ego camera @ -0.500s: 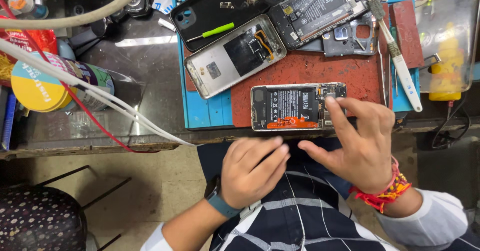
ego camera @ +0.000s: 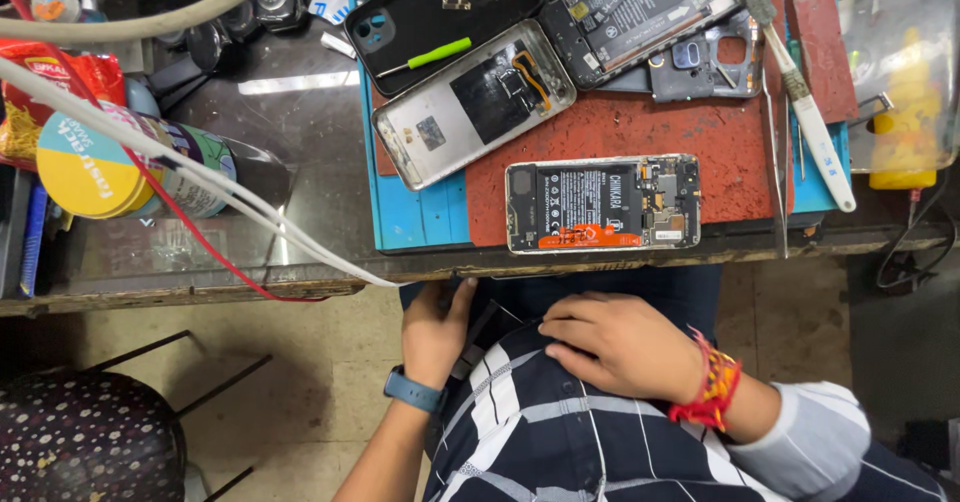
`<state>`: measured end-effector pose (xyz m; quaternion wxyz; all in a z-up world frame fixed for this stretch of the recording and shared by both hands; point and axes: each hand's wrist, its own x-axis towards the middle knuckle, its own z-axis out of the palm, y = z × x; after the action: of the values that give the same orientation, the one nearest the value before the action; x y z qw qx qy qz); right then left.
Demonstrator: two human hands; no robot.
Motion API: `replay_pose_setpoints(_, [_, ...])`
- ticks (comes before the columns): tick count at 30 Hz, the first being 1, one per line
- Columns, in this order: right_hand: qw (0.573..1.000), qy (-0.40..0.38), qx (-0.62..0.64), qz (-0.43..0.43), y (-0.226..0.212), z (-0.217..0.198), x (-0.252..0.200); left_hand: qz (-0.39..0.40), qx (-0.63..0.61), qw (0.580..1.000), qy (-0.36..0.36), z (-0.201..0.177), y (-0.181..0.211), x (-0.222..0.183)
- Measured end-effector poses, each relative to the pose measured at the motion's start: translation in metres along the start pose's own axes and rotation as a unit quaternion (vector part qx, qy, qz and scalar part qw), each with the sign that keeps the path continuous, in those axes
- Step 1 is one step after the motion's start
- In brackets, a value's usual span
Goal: The person removes a battery from a mobile phone chassis, connects a charging cable, and carefully applies a decorative skin to a phone back cover by hand.
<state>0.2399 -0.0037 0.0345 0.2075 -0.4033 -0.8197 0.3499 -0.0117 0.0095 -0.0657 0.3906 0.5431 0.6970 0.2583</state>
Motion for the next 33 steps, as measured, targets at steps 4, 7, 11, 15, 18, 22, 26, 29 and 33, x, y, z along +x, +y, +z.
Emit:
replay_pose_setpoints(4, [0.995,-0.039,0.052,0.079,0.012,0.009,0.002,-0.073,-0.116,0.991,-0.008,0.023,-0.018,0.011])
replay_pose_setpoints(7, [0.992,-0.042,0.058,0.103,0.019,0.014,0.001,-0.074,-0.176,0.982,0.008,0.033,-0.032,0.012])
replay_pose_setpoints(11, [0.984,-0.071,0.087,0.141,0.017,0.012,0.011,-0.021,-0.183,0.982,0.039,0.03,-0.041,0.008])
replay_pose_setpoints(15, [0.991,-0.022,0.044,0.121,0.017,0.018,0.012,-0.052,-0.171,0.984,0.001,0.018,-0.039,-0.003])
replay_pose_setpoints(18, [0.992,-0.003,0.028,0.123,0.024,0.029,0.008,-0.073,-0.317,0.94,-0.101,0.005,-0.033,-0.021])
replay_pose_setpoints(22, [0.992,-0.029,0.019,0.121,0.025,0.027,0.009,-0.066,-0.48,0.868,-0.114,-0.013,-0.023,-0.042])
replay_pose_setpoints(26, [0.991,-0.063,0.036,0.112,0.022,0.011,0.005,-0.011,-0.568,0.82,-0.07,-0.038,-0.017,-0.05])
replay_pose_setpoints(29, [0.967,-0.145,0.005,0.21,0.019,-0.01,-0.001,-0.006,-0.58,0.815,0.003,-0.056,-0.021,-0.043])
replay_pose_setpoints(33, [0.972,-0.087,0.125,0.177,0.016,-0.031,-0.012,-0.022,-0.561,0.821,0.099,-0.063,-0.036,-0.033])
